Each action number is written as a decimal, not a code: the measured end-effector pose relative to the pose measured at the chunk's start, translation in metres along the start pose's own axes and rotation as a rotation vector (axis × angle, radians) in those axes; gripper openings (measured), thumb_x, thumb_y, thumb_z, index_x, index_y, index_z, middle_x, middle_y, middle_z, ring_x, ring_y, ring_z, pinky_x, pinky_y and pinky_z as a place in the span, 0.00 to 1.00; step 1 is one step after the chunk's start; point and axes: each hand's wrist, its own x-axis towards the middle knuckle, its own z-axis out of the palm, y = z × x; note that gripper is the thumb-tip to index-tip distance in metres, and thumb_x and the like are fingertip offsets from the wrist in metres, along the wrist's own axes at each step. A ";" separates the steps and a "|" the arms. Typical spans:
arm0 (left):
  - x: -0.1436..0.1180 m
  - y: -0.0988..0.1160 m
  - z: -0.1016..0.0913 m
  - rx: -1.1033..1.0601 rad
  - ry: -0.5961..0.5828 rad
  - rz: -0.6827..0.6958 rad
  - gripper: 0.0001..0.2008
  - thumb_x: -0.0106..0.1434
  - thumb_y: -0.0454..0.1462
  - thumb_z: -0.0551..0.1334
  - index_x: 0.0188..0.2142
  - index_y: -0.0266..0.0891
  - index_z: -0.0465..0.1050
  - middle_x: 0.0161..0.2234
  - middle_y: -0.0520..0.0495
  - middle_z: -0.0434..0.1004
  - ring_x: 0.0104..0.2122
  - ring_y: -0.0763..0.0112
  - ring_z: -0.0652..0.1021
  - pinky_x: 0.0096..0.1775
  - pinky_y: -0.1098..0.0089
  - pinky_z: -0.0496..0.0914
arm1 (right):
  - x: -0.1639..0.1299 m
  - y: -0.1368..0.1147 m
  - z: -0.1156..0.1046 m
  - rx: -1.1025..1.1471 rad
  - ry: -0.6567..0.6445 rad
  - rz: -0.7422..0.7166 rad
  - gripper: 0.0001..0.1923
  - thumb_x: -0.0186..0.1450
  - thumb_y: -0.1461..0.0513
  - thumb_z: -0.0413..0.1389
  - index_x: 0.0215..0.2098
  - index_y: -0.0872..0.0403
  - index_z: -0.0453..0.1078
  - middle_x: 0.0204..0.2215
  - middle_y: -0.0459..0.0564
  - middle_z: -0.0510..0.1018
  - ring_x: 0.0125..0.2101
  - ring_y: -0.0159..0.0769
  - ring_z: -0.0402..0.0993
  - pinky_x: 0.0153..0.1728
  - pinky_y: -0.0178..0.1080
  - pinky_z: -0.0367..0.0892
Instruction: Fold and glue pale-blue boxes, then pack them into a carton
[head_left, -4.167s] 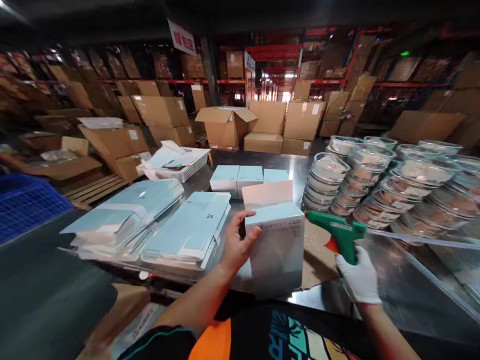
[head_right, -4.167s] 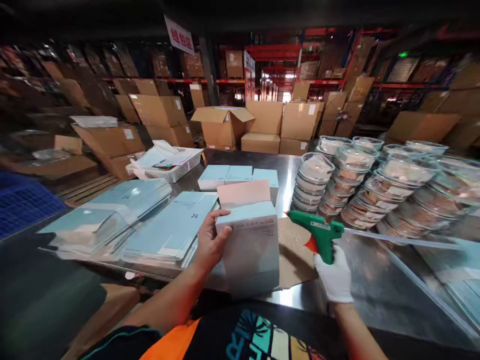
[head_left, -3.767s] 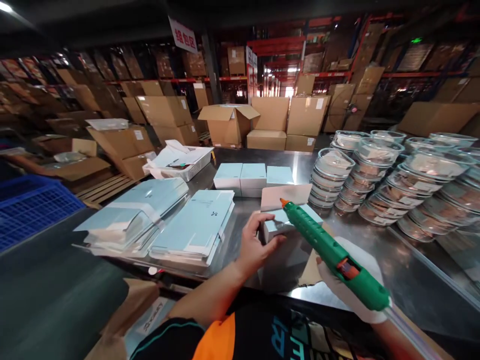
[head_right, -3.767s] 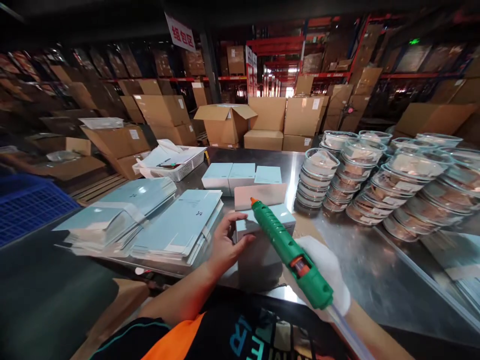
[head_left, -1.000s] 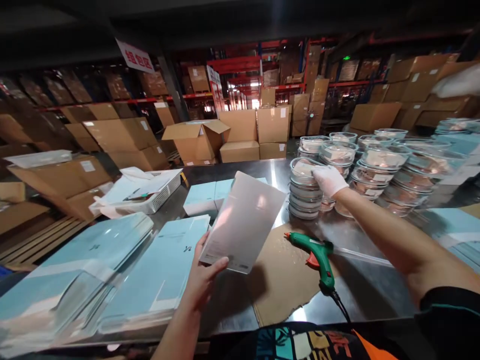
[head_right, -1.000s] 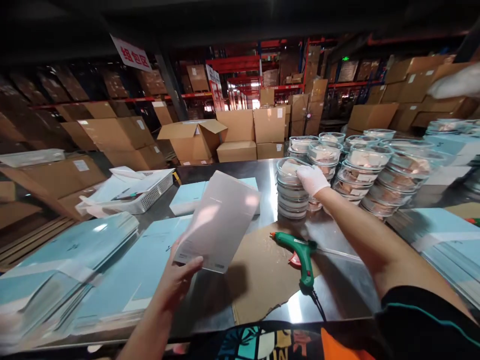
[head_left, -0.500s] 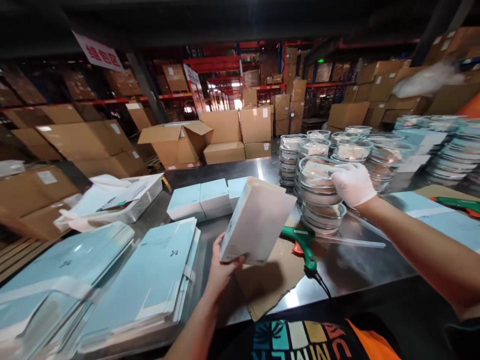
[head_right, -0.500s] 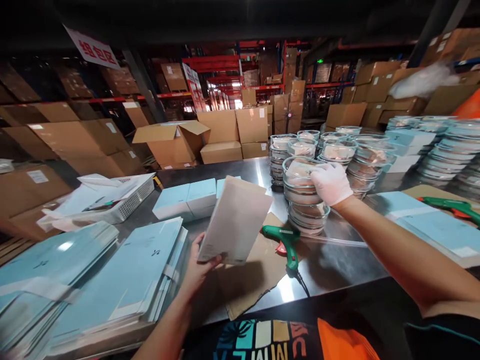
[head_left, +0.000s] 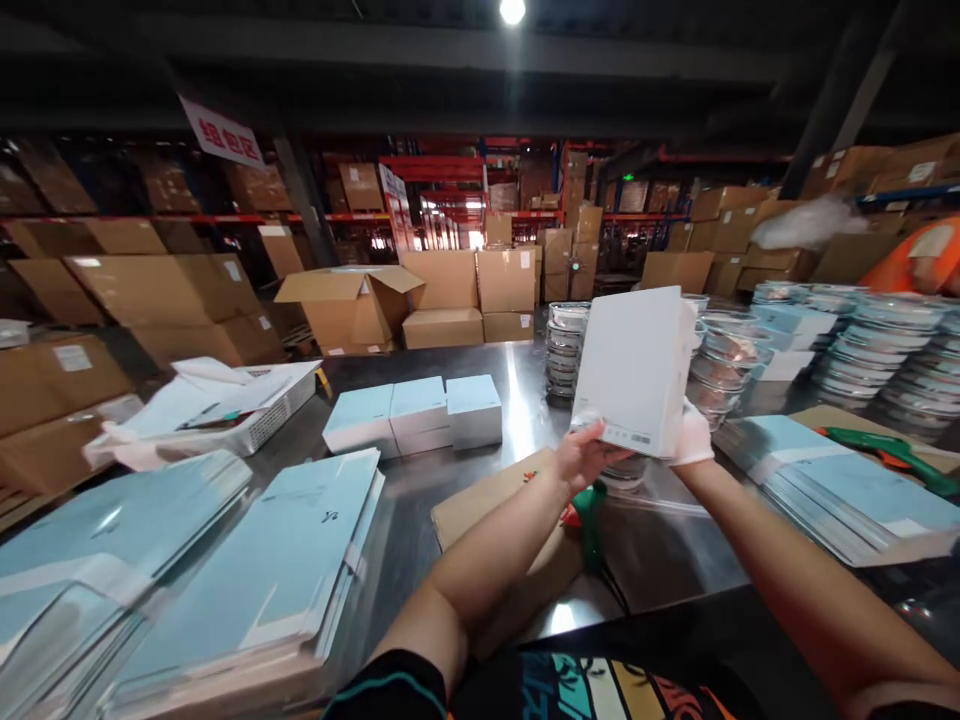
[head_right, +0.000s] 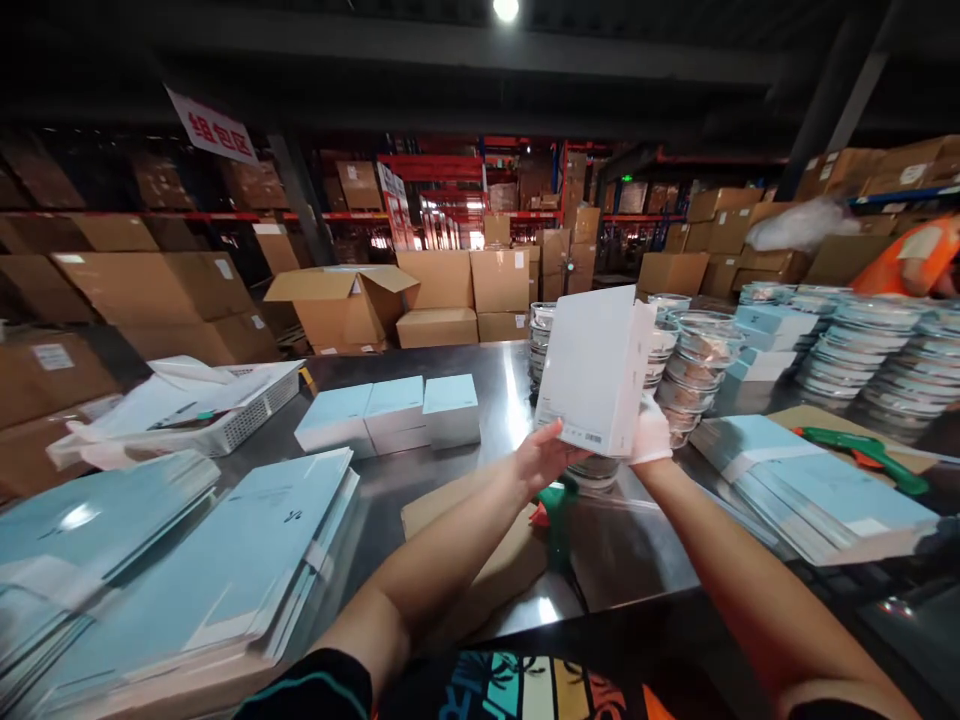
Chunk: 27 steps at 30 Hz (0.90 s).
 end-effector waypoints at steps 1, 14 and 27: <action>0.005 -0.002 0.000 -0.012 -0.002 0.003 0.20 0.58 0.39 0.76 0.48 0.35 0.82 0.44 0.41 0.89 0.48 0.51 0.86 0.52 0.55 0.82 | 0.002 0.001 -0.004 0.032 0.019 0.038 0.06 0.66 0.64 0.63 0.30 0.54 0.75 0.27 0.49 0.78 0.31 0.39 0.73 0.38 0.40 0.66; -0.116 0.046 -0.103 0.573 0.426 0.402 0.51 0.41 0.39 0.83 0.63 0.47 0.64 0.54 0.45 0.77 0.46 0.60 0.79 0.41 0.67 0.76 | 0.007 -0.020 -0.130 0.553 0.404 -0.003 0.17 0.61 0.50 0.70 0.31 0.54 0.76 0.28 0.50 0.79 0.29 0.35 0.71 0.34 0.38 0.67; -0.238 0.002 -0.158 1.153 0.531 0.162 0.41 0.41 0.42 0.86 0.53 0.39 0.75 0.54 0.36 0.80 0.56 0.42 0.79 0.60 0.48 0.74 | -0.099 -0.103 -0.051 0.655 -0.434 -0.614 0.23 0.77 0.49 0.58 0.66 0.48 0.71 0.67 0.59 0.75 0.68 0.51 0.72 0.69 0.56 0.69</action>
